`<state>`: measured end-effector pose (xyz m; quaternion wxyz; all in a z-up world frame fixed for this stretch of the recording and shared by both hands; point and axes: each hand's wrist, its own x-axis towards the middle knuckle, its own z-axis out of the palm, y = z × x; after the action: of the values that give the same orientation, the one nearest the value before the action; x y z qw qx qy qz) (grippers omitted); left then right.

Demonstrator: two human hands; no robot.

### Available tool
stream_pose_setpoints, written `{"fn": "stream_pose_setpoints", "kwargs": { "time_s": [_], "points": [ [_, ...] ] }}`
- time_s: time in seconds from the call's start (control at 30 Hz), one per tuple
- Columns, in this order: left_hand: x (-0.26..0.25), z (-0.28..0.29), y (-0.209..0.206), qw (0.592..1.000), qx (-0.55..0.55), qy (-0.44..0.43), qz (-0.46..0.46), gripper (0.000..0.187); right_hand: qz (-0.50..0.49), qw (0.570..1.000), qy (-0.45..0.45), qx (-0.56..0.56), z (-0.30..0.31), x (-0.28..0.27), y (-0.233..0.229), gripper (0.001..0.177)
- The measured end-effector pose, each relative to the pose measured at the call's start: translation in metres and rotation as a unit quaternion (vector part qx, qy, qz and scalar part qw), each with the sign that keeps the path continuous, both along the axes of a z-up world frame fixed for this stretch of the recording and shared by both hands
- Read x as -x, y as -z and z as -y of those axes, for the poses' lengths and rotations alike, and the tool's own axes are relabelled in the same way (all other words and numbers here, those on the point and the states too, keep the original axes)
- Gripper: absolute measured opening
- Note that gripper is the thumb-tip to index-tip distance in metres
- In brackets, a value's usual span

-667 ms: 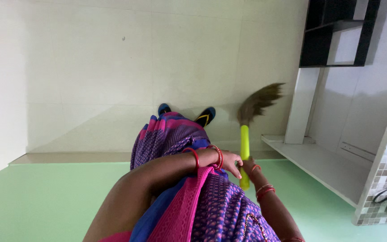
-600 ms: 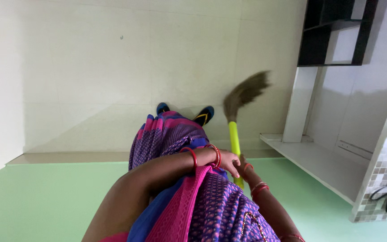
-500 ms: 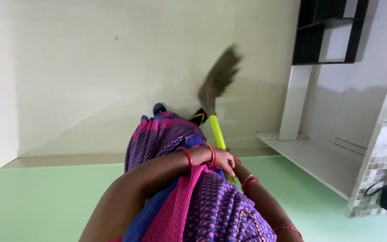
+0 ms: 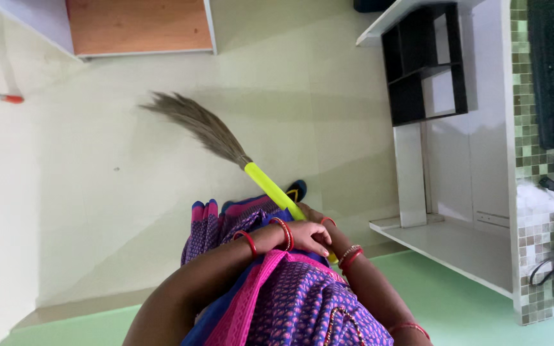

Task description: The person sweeps the floor using a broom, moving around furniture and objects including a suitcase and shelving units.

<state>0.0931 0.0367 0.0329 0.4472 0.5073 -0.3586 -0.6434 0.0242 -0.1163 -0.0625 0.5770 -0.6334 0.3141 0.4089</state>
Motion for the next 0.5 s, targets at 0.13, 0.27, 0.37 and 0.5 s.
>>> {"fn": "stream_pose_setpoints", "kwargs": {
  "time_s": [0.13, 0.27, 0.37, 0.5],
  "points": [
    [-0.017, 0.036, 0.012, 0.998, 0.019, 0.051, 0.043, 0.080, 0.280, 0.937, -0.112, 0.174, 0.056, 0.020, -0.041, 0.086],
    [-0.056, 0.084, 0.014, 0.995, -0.007, 0.053, 0.079, 0.085, -0.029, 0.981, 0.125, 0.147, 0.100, 0.015, -0.073, 0.092],
    [-0.096, 0.134, 0.012, 0.986, -0.033, 0.079, 0.143, 0.087, -0.033, 0.958, 0.256, 0.124, 0.156, -0.007, -0.057, 0.090],
    [-0.121, 0.200, 0.010, 0.981, -0.078, 0.111, 0.136, 0.092, -0.049, 0.932, 0.352, 0.067, 0.237, -0.038, -0.024, 0.045]
  ]
}}
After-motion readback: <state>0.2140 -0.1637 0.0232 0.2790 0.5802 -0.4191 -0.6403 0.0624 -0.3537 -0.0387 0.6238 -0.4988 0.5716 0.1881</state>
